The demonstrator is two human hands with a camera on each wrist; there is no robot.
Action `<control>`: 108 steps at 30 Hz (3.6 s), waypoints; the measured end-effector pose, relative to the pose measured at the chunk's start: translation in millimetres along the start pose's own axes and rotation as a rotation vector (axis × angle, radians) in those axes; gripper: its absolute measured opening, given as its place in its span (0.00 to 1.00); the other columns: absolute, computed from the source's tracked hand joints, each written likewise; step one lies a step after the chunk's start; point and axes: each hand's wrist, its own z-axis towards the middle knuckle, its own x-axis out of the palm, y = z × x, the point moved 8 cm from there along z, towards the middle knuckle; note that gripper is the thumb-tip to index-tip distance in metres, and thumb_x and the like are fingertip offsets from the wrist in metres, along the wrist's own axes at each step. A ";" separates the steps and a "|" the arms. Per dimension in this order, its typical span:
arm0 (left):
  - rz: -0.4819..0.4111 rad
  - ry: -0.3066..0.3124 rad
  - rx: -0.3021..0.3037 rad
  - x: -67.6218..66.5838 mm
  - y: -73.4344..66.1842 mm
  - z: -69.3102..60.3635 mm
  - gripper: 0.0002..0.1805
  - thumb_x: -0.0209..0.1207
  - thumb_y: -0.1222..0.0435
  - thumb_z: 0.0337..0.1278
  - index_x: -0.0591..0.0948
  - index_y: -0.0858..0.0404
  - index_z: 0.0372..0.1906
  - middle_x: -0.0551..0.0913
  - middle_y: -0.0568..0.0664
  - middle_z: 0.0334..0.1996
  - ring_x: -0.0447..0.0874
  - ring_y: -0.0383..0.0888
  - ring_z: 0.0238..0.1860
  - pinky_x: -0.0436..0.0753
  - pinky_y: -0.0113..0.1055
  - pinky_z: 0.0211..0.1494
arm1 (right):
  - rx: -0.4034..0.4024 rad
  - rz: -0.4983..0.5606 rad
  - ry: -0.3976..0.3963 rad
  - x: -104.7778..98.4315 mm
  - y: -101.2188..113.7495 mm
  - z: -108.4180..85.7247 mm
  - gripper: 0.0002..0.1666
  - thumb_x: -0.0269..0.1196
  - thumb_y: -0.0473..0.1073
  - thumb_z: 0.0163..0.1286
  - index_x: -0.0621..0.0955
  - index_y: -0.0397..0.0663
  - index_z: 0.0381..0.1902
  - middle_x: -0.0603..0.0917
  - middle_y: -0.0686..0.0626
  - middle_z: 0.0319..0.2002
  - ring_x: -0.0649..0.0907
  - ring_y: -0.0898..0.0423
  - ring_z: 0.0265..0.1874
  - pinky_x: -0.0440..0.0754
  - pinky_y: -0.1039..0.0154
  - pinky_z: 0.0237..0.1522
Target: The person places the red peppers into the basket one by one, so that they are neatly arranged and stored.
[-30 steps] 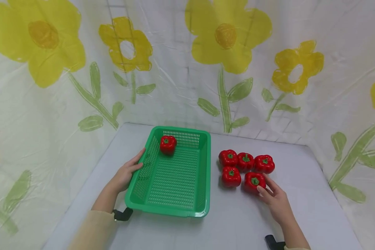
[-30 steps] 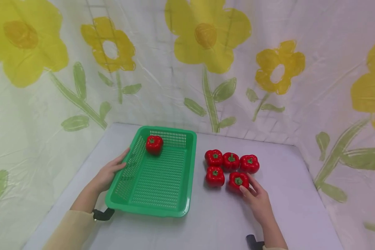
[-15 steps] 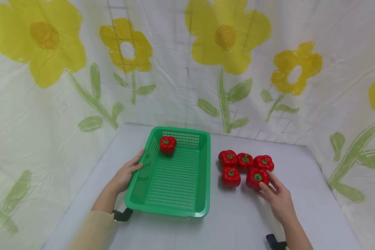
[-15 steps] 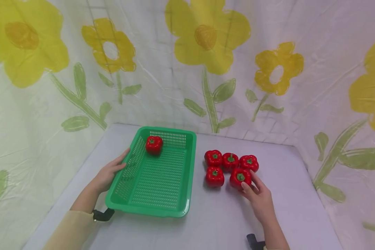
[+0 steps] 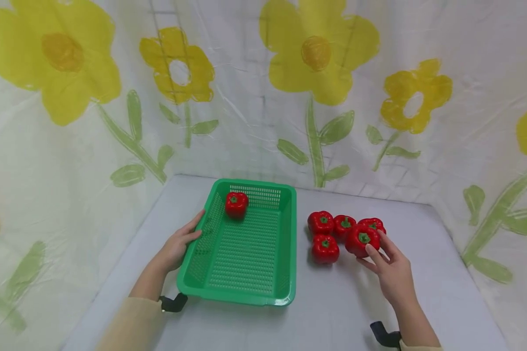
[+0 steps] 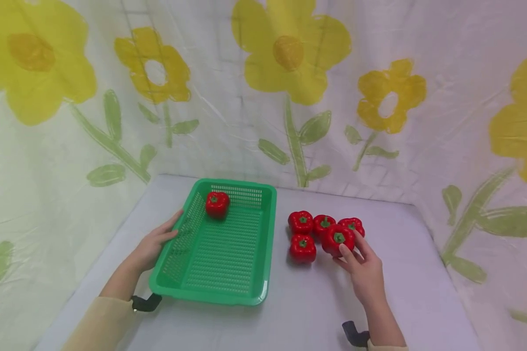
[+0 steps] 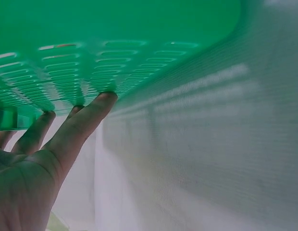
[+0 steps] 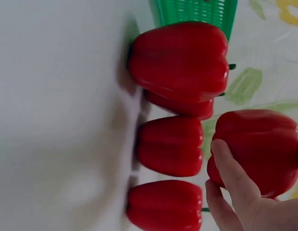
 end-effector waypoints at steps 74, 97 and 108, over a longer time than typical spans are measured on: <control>-0.011 -0.024 -0.004 0.3 0.9 -1.0 0.32 0.39 0.61 0.81 0.48 0.41 0.82 0.39 0.45 0.83 0.32 0.56 0.82 0.52 0.57 0.77 | -0.107 0.252 0.243 131.2 107.9 41.1 0.44 0.69 0.49 0.68 0.63 0.59 0.78 0.67 0.48 0.74 0.73 0.46 0.69 0.85 0.49 0.51; -0.017 -0.029 -0.025 0.3 2.0 -1.0 0.32 0.40 0.61 0.81 0.48 0.40 0.82 0.39 0.44 0.83 0.32 0.55 0.82 0.53 0.58 0.77 | -0.099 0.286 0.241 195.2 122.7 54.7 0.41 0.63 0.36 0.73 0.60 0.49 0.79 0.64 0.41 0.75 0.71 0.41 0.71 0.82 0.43 0.55; -0.010 -0.030 -0.020 0.6 0.8 -1.1 0.32 0.40 0.61 0.81 0.48 0.40 0.82 0.39 0.44 0.83 0.34 0.57 0.82 0.57 0.57 0.75 | -0.035 0.302 0.256 220.9 117.9 66.2 0.41 0.62 0.35 0.73 0.58 0.44 0.79 0.62 0.40 0.75 0.66 0.39 0.73 0.81 0.39 0.55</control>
